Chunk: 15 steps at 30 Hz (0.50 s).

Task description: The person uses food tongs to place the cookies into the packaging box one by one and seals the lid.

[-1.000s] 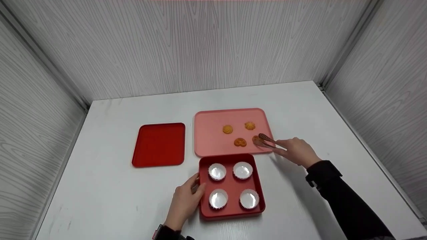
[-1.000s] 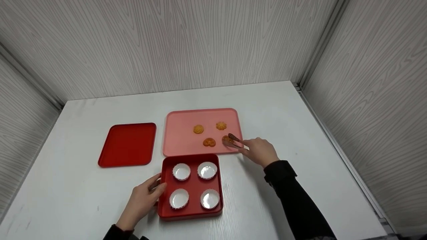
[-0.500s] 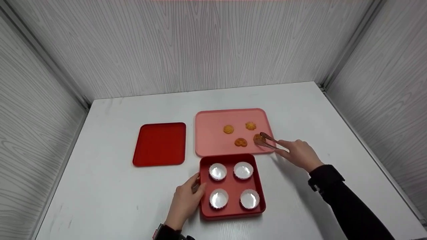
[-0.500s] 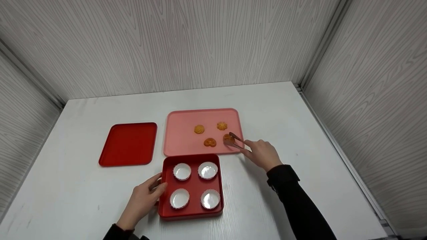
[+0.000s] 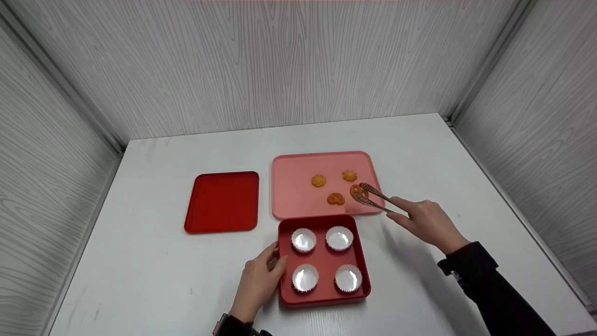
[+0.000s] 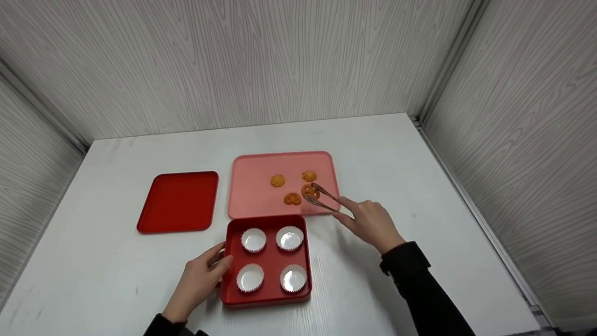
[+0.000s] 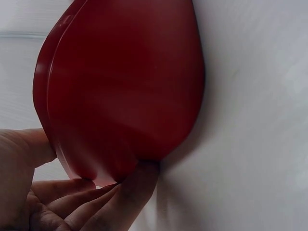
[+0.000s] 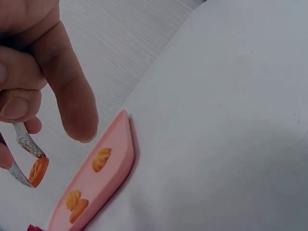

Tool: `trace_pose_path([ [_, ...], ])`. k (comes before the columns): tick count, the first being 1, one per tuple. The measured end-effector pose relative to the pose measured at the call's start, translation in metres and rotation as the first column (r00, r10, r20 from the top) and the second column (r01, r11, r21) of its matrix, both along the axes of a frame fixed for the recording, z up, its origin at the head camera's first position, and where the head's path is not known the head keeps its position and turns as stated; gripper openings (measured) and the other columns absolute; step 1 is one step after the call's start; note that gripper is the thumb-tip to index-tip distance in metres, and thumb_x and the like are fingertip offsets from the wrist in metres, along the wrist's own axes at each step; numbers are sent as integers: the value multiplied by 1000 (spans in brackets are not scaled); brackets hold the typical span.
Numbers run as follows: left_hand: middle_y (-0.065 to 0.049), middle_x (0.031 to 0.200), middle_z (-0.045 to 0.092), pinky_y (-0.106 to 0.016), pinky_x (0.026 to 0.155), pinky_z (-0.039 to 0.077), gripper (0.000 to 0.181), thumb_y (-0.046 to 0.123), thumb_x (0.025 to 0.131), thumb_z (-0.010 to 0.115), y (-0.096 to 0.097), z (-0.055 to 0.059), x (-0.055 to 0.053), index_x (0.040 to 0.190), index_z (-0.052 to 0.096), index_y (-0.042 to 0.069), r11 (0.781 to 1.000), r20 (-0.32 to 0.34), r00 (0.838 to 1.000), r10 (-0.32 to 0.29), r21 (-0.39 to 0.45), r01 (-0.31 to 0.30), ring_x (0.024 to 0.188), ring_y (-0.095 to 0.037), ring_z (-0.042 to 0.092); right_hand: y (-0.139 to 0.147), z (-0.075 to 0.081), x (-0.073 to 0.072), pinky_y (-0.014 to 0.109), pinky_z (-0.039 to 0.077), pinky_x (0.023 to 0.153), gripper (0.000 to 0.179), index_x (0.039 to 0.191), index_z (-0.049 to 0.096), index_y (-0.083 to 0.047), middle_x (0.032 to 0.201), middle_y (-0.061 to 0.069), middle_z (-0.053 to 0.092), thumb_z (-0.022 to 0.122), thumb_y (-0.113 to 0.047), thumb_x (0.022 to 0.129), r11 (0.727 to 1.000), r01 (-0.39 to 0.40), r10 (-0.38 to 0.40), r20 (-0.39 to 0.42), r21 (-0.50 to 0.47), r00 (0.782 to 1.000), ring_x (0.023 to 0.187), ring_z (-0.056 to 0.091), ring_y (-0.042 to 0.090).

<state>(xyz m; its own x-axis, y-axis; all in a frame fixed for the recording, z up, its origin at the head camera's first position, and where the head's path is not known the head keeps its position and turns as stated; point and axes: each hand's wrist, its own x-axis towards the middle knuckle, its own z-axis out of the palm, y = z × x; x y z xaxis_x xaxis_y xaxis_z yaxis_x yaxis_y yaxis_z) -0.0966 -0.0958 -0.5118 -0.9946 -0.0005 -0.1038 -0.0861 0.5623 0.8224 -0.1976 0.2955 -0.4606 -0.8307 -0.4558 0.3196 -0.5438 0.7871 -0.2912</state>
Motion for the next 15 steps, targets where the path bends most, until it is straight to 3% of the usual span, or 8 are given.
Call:
trace_pose_path([
  [5,-13,132,69,-50,109,47,52,31,100,65,0,0,-1,145,57,7,1000,8,1000,12,1,-12,126,-29,63,-7,11,17,20,30,48,34,122,73,-12,51,-18,41,80,-22,90,998,-65,65,-26,-1,998,49,28,-2],
  [8,-13,133,68,-50,109,47,52,31,100,65,0,1,-1,146,57,7,1000,11,1000,9,-1,-9,127,-29,63,-11,18,28,18,32,47,36,124,73,-14,52,-19,42,81,-23,89,994,-105,105,-30,22,994,49,29,-4],
  [15,-15,132,68,-51,108,47,53,32,100,65,0,2,0,146,56,6,1000,10,1000,-2,-3,2,126,-30,63,-20,29,44,19,35,48,35,124,73,-15,53,-18,47,78,-25,91,981,-182,177,72,63,982,49,33,-4],
])
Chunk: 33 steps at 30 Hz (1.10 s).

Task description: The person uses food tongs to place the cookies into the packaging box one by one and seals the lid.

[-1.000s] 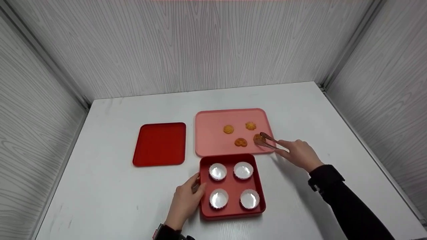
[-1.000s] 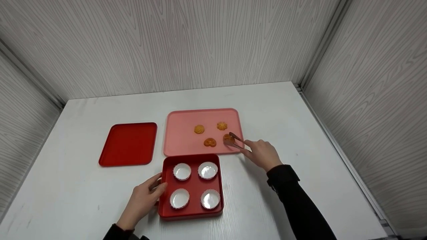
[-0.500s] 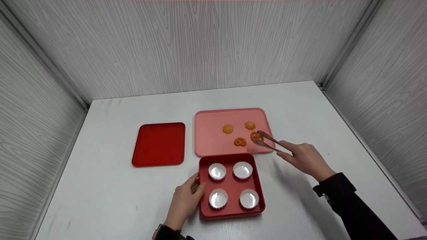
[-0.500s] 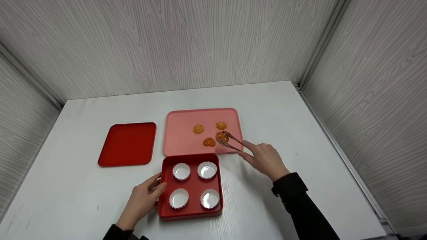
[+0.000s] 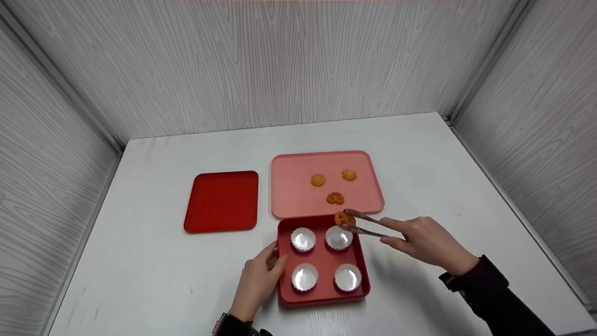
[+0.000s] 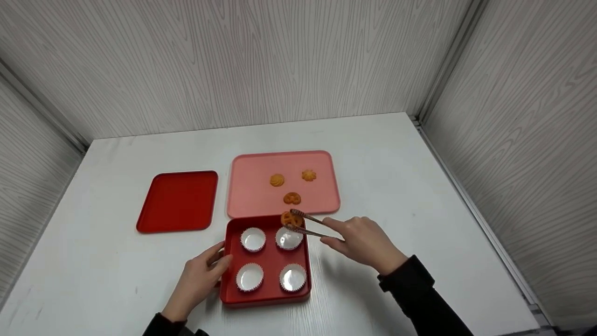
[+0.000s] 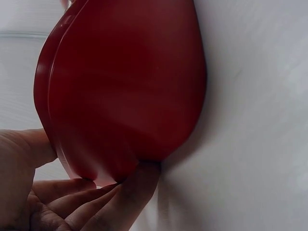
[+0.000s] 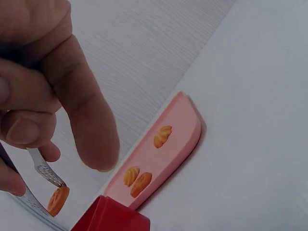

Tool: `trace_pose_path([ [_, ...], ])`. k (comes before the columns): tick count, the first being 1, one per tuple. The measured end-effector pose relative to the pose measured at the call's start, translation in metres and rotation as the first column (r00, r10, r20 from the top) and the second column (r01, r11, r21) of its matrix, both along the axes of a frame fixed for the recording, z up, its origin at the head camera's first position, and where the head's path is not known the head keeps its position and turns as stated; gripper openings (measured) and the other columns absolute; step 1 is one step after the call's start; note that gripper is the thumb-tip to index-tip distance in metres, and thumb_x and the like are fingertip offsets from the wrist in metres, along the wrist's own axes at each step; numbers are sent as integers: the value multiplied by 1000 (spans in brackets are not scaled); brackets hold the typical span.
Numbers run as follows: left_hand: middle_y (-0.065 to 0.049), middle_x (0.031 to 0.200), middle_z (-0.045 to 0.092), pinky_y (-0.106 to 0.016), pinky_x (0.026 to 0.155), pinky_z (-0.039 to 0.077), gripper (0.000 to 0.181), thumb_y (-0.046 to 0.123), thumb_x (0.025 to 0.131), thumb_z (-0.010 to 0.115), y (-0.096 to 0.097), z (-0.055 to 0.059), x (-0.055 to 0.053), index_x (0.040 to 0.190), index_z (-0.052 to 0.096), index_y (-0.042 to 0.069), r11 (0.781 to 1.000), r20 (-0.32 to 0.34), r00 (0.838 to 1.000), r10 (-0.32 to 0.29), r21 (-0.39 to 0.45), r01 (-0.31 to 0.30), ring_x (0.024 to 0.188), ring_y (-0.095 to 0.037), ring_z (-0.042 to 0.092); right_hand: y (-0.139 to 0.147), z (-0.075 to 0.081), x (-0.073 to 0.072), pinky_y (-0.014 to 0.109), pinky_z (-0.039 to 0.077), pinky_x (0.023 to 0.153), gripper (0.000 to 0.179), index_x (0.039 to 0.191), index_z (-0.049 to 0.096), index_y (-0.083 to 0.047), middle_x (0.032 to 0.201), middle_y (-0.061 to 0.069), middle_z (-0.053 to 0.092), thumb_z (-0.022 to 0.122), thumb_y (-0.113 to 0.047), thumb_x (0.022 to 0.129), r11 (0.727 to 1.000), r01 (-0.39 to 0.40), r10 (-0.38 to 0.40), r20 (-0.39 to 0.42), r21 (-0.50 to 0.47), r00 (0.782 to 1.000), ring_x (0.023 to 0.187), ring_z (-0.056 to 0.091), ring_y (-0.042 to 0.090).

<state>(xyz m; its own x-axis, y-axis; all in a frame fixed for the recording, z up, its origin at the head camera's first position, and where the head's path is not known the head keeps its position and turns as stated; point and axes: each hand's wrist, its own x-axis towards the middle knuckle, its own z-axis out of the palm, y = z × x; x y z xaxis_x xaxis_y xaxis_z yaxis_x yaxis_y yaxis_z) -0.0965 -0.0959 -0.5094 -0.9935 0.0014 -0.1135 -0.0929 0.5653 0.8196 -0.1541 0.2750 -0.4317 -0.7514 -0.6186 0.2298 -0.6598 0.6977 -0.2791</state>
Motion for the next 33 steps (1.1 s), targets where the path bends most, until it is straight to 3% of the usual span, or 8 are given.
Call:
trace_pose_path([
  [10,-15,131,69,-51,107,49,51,28,100,66,1,-3,0,144,57,4,1000,-30,1000,-3,-4,3,123,-31,65,-11,-5,4,23,43,51,30,117,71,-15,61,-8,63,77,-28,92,993,-38,37,14,109,999,52,44,-2],
  [21,-14,131,69,-52,107,48,51,30,100,66,0,-3,0,144,58,5,1000,-36,999,2,-19,-3,125,-33,63,-25,-3,5,22,35,45,26,111,70,-15,56,-9,56,78,-29,91,978,-34,27,32,207,999,46,38,2],
  [33,-14,132,69,-53,107,47,52,31,100,65,0,-2,0,145,58,6,1000,-27,1000,2,-22,-3,127,-34,62,-34,-7,5,24,34,42,25,105,68,-13,50,-6,49,79,-29,90,970,-19,31,-47,241,998,44,40,6],
])
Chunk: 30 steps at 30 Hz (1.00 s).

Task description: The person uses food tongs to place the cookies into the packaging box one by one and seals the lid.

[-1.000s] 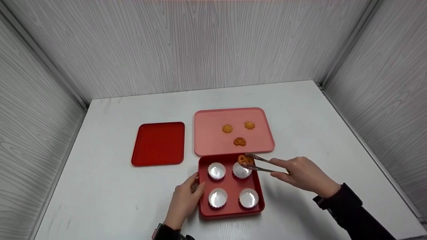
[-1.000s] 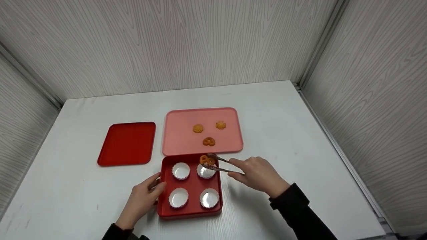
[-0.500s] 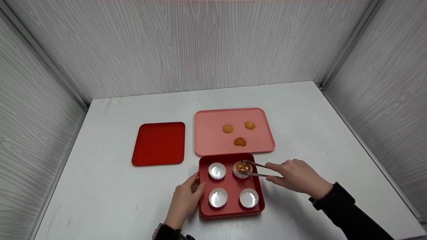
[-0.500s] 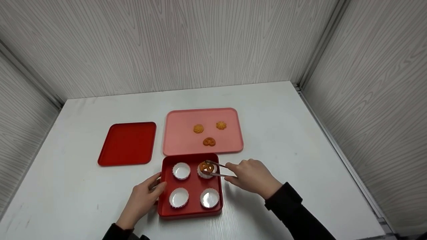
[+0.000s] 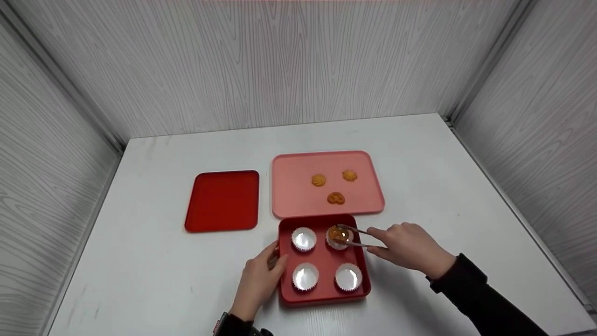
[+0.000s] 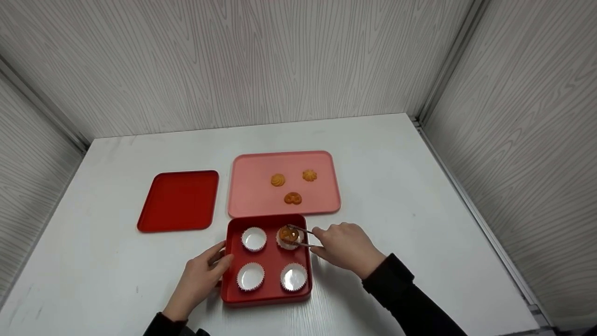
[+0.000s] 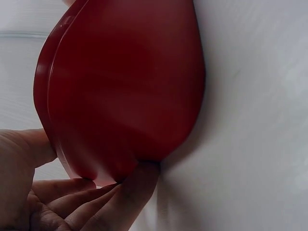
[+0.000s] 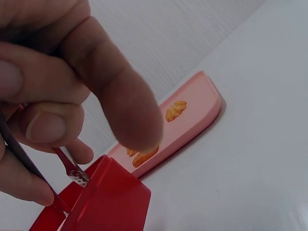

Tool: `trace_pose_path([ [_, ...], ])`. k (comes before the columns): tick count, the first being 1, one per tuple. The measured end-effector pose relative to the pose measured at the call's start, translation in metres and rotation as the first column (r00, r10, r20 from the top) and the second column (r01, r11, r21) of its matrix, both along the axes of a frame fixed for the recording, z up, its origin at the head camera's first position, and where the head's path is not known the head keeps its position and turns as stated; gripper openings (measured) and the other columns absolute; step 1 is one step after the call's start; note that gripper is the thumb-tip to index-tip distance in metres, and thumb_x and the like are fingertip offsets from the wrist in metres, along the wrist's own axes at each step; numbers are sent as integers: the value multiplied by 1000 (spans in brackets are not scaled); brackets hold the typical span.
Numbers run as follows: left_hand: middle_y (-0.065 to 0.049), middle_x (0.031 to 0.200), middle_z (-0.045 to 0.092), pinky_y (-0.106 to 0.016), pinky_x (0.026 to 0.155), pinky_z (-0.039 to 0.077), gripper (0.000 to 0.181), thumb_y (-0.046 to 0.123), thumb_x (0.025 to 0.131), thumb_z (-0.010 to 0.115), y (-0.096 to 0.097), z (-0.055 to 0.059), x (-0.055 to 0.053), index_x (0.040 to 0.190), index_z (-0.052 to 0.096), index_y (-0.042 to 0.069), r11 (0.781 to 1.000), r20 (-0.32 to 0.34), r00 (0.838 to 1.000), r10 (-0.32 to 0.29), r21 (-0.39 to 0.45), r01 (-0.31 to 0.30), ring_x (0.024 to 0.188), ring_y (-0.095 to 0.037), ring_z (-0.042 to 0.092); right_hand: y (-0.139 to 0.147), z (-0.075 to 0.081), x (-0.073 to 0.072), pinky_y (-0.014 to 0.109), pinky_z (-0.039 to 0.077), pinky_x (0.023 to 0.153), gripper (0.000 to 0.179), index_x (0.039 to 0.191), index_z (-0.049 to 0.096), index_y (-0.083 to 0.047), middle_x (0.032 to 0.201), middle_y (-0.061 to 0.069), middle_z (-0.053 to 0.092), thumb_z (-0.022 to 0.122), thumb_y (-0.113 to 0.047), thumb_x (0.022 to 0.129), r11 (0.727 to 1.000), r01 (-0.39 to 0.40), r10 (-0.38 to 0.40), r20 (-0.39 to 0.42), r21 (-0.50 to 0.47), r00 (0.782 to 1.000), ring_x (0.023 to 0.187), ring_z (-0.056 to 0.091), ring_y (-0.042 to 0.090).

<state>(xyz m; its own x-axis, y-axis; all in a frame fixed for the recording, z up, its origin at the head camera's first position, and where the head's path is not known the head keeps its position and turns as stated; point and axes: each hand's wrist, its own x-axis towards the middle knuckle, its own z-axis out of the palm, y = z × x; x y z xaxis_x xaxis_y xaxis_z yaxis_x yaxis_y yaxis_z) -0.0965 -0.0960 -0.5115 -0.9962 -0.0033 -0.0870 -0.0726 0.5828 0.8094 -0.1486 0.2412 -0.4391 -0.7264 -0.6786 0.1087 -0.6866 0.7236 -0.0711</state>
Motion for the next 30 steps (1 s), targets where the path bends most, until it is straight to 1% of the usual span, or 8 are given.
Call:
trace_pose_path([
  [4,-15,130,69,-52,107,48,51,29,100,66,0,-3,0,144,58,4,1000,-23,1000,-5,12,5,125,-32,63,-2,0,0,25,35,42,26,105,68,-12,50,-5,47,80,-29,89,1000,12,-12,-23,19,1000,44,39,7],
  [8,-15,129,70,-51,106,49,50,28,100,66,1,-5,1,143,58,3,1000,-27,1000,-4,19,4,123,-31,65,-4,1,1,26,36,43,26,105,69,-12,50,-5,47,80,-30,89,999,22,-21,-20,34,1000,44,40,7],
  [15,-15,129,70,-51,107,48,50,27,100,66,0,-4,0,144,58,4,1000,-25,1000,-1,21,2,124,-31,64,0,1,1,24,35,44,26,109,71,-14,50,-8,47,80,-29,89,1000,14,-14,6,4,1000,45,39,4],
  [21,-15,129,70,-51,107,48,50,26,100,66,1,-3,0,144,58,5,1000,-14,1000,1,27,-1,124,-31,65,1,1,2,23,34,43,27,109,71,-15,50,-8,48,80,-29,89,1000,0,0,-2,-9,1000,44,38,3],
  [26,-14,129,70,-52,108,47,51,28,100,66,1,-2,0,144,58,5,1000,-7,1000,4,18,-4,126,-32,63,4,3,2,22,33,43,28,109,70,-16,54,-7,53,81,-30,88,999,11,-12,-18,-35,1000,45,38,3],
  [30,-15,131,69,-52,108,47,51,29,100,66,1,-3,0,145,58,6,1000,2,1000,9,13,-9,127,-33,62,8,4,1,23,37,43,31,112,71,-16,58,-5,61,82,-30,87,998,23,-27,-66,-66,997,46,45,5],
])
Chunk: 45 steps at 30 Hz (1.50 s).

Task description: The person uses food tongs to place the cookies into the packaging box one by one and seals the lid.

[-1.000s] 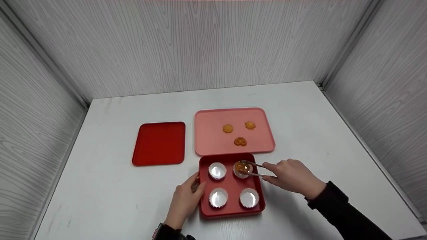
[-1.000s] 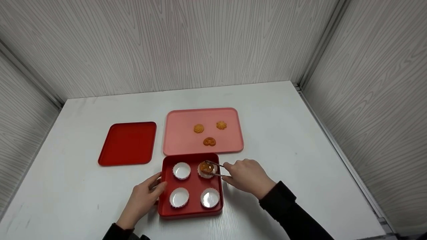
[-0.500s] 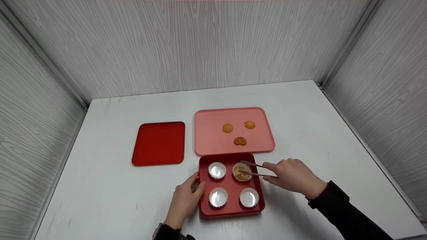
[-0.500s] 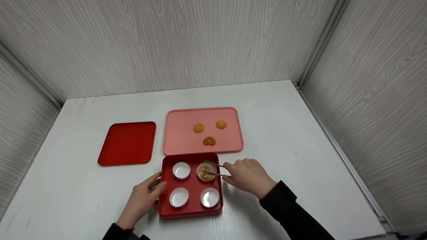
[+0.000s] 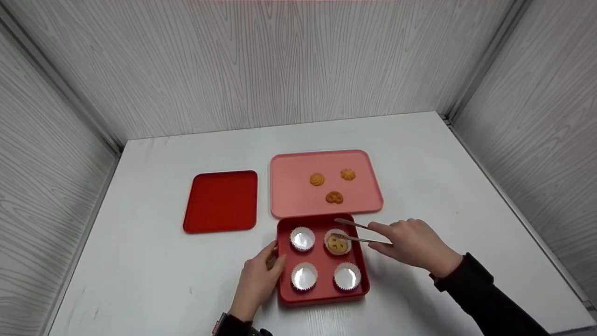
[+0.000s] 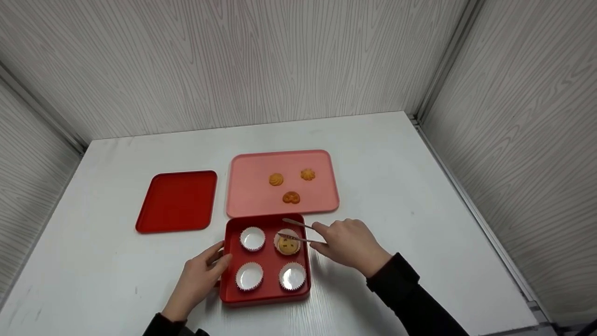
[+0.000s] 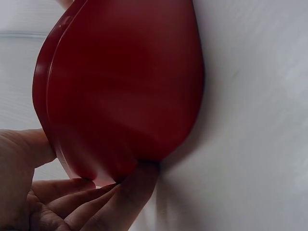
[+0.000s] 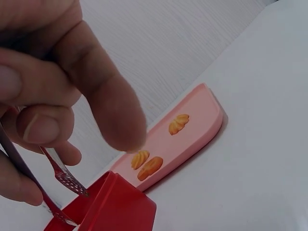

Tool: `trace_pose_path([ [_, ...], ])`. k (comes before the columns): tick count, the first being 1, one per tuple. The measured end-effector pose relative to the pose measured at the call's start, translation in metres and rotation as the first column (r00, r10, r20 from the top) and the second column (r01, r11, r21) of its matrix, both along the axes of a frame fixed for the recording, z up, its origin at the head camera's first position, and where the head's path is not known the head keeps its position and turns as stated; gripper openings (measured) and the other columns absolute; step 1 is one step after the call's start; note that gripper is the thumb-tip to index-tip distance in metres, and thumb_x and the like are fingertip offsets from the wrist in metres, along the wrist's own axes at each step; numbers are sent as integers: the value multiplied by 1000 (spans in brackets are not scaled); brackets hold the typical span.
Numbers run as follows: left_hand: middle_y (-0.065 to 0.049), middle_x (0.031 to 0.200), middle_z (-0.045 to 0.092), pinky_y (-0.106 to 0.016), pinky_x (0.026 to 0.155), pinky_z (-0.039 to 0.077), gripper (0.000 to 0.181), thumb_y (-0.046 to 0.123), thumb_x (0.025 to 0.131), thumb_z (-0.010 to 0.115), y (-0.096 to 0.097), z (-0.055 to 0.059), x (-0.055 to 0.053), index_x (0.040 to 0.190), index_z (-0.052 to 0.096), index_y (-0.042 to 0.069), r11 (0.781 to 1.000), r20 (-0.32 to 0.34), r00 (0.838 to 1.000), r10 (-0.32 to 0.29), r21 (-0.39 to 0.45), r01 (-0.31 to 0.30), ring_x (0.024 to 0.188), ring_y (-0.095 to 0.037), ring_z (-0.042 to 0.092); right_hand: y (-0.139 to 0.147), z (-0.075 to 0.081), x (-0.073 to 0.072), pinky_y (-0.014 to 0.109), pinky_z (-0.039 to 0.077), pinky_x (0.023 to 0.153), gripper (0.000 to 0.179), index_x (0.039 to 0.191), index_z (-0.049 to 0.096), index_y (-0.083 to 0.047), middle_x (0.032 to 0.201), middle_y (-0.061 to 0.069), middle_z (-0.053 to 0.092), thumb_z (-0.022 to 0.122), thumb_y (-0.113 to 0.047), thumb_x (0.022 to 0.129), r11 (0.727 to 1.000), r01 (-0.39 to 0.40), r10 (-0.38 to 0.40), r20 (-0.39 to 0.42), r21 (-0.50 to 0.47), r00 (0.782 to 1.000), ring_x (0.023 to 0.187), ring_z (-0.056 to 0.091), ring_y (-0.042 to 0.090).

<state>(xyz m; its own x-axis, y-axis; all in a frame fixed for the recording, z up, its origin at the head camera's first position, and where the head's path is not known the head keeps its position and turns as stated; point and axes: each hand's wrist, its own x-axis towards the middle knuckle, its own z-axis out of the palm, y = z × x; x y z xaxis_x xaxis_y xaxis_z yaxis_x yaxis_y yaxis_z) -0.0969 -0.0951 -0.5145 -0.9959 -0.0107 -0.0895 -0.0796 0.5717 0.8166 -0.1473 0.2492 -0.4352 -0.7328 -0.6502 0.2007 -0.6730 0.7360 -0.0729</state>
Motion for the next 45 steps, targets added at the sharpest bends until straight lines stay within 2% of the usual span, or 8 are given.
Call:
trace_pose_path([
  [4,-15,129,70,-51,106,49,50,27,99,67,0,0,0,144,59,6,1000,-11,1000,1,1,-1,124,-32,64,5,-1,-2,27,44,45,36,115,72,-14,60,-1,65,83,-29,85,999,9,-13,-73,-46,997,48,55,9],
  [7,-15,128,70,-51,105,50,50,26,99,67,1,1,1,143,59,6,1000,-20,1000,1,1,-1,122,-31,65,7,-1,-4,29,45,45,40,120,72,-15,56,-2,62,84,-29,85,997,34,-41,-96,-74,995,47,53,8],
  [10,-14,128,70,-51,105,50,50,27,99,67,1,1,1,143,59,6,1000,-18,1000,2,-4,-2,123,-31,65,10,0,-9,26,39,46,43,126,71,-18,50,-8,51,83,-30,86,993,72,-79,-70,-95,994,45,41,3],
  [14,-14,128,71,-52,106,49,49,27,99,66,1,1,1,143,60,6,1000,-21,1000,2,-10,-2,124,-33,64,13,-1,-16,25,33,47,38,124,72,-16,47,-12,39,81,-29,89,986,110,-113,-22,-124,993,47,30,3],
  [25,-15,130,69,-52,108,47,50,28,100,66,1,0,1,144,58,6,1000,-9,1000,1,-5,-1,126,-33,63,18,-8,-38,30,41,54,39,127,72,-12,51,-9,49,77,-31,93,974,191,-177,111,-125,978,52,43,8],
  [35,-15,129,70,-51,106,49,50,27,100,66,1,0,1,144,58,4,1000,-26,1000,-2,-10,2,122,-32,66,21,-20,-52,41,54,67,41,128,71,-9,83,8,75,75,-31,94,965,225,-195,206,-132,959,65,61,17],
  [40,-15,129,70,-51,106,49,51,27,100,65,0,0,2,144,57,2,1000,-29,1000,-9,-7,8,121,-31,66,20,-28,-60,49,58,78,44,129,70,-6,99,15,77,74,-33,95,964,241,-207,255,-111,945,79,69,28],
  [45,-14,130,70,-52,107,48,51,29,100,65,0,0,1,144,57,4,1000,-14,1000,-1,-10,1,123,-32,65,19,-33,-68,50,57,81,44,129,69,-4,106,17,76,73,-33,96,963,255,-221,300,-81,928,85,70,31],
])
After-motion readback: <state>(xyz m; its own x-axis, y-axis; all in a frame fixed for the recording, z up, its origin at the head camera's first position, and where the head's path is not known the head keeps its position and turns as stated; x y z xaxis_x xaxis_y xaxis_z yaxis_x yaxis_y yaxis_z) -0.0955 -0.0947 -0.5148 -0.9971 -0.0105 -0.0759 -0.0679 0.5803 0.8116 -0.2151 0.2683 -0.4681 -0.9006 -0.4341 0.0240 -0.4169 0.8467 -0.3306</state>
